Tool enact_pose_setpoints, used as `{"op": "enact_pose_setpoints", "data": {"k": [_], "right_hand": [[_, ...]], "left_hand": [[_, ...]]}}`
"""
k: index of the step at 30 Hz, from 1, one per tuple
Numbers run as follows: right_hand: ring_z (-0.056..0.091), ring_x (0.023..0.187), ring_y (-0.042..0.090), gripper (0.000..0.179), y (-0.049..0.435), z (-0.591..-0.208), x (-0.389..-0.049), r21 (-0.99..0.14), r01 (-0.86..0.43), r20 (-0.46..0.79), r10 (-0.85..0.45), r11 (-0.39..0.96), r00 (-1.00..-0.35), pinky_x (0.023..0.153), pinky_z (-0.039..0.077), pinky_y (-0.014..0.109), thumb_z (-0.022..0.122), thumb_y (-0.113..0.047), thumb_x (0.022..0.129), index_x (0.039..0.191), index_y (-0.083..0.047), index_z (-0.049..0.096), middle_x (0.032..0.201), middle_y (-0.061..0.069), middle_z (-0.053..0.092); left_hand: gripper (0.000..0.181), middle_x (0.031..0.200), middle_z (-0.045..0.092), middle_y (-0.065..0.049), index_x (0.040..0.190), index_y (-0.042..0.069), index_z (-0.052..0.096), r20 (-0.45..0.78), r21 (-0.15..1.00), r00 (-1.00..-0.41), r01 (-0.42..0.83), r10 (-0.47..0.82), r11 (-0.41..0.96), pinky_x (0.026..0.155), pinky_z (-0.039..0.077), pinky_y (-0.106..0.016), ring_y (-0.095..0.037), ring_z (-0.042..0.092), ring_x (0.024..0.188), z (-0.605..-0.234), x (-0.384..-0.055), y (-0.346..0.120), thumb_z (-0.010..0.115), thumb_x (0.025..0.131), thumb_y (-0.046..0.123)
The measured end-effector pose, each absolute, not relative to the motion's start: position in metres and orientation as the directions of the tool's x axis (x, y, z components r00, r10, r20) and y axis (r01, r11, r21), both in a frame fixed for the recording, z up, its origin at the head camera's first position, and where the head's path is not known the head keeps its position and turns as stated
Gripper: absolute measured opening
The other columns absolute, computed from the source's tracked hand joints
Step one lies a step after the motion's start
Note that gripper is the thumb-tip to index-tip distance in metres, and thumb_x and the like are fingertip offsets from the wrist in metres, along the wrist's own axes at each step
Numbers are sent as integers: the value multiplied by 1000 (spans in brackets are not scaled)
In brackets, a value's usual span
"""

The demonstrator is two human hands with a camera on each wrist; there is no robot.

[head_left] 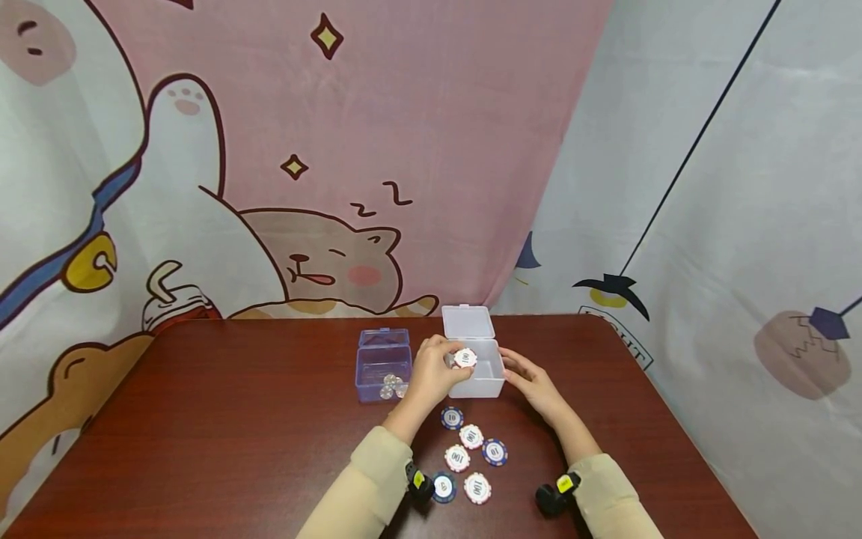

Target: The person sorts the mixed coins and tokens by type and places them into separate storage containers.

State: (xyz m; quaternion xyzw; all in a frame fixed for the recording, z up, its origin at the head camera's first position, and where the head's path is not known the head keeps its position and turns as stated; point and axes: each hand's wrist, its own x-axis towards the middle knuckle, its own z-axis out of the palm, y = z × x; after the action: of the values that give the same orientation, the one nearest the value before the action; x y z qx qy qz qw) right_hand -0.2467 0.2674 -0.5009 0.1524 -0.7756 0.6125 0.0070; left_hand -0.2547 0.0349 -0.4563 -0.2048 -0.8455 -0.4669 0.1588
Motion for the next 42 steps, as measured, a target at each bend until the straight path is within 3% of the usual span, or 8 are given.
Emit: {"op": "enact_pose_setpoints", "data": {"k": [6,12,27,34,42], "right_hand": [[45,120,45,46,265,-493,-243,-944,-249,197,-234,215,-952,87,43,21,53,0,96,139,8,41,130,32,49],[49,119,38,46,272,-513,-254,-944,-248,201,-217,218,-955,87,43,22,55,-5,96,141,2,43,132,29,50],[51,118,34,46,272,-518,-256,-945,-247,205,-201,213,-958,88,44,23,58,-8,95,140,-5,47,131,23,53],[52,117,30,46,272,-520,-255,-942,-261,216,-211,213,-953,88,44,23,57,-8,96,140,-2,46,131,26,53],[52,117,34,46,272,-516,-254,-943,-277,235,-221,183,-947,87,45,23,57,-8,96,140,0,45,130,28,52]], "left_hand": [[37,90,61,-2,99,9,75,460,699,-867,488,194,522,76,40,-33,-19,51,85,-459,-264,40,84,66,19],[36,92,61,-1,101,11,75,438,680,-878,464,194,567,81,40,-39,-20,51,89,-458,-268,43,84,68,23],[35,93,64,1,98,13,76,446,633,-881,434,156,641,77,37,-37,-20,52,88,-474,-274,48,85,66,25],[37,97,64,3,100,15,76,436,641,-890,411,133,649,78,37,-37,-19,53,89,-479,-273,49,85,66,27],[41,99,64,2,105,11,75,449,615,-884,411,130,673,76,38,-36,-20,53,88,-480,-273,50,84,69,28]]}}
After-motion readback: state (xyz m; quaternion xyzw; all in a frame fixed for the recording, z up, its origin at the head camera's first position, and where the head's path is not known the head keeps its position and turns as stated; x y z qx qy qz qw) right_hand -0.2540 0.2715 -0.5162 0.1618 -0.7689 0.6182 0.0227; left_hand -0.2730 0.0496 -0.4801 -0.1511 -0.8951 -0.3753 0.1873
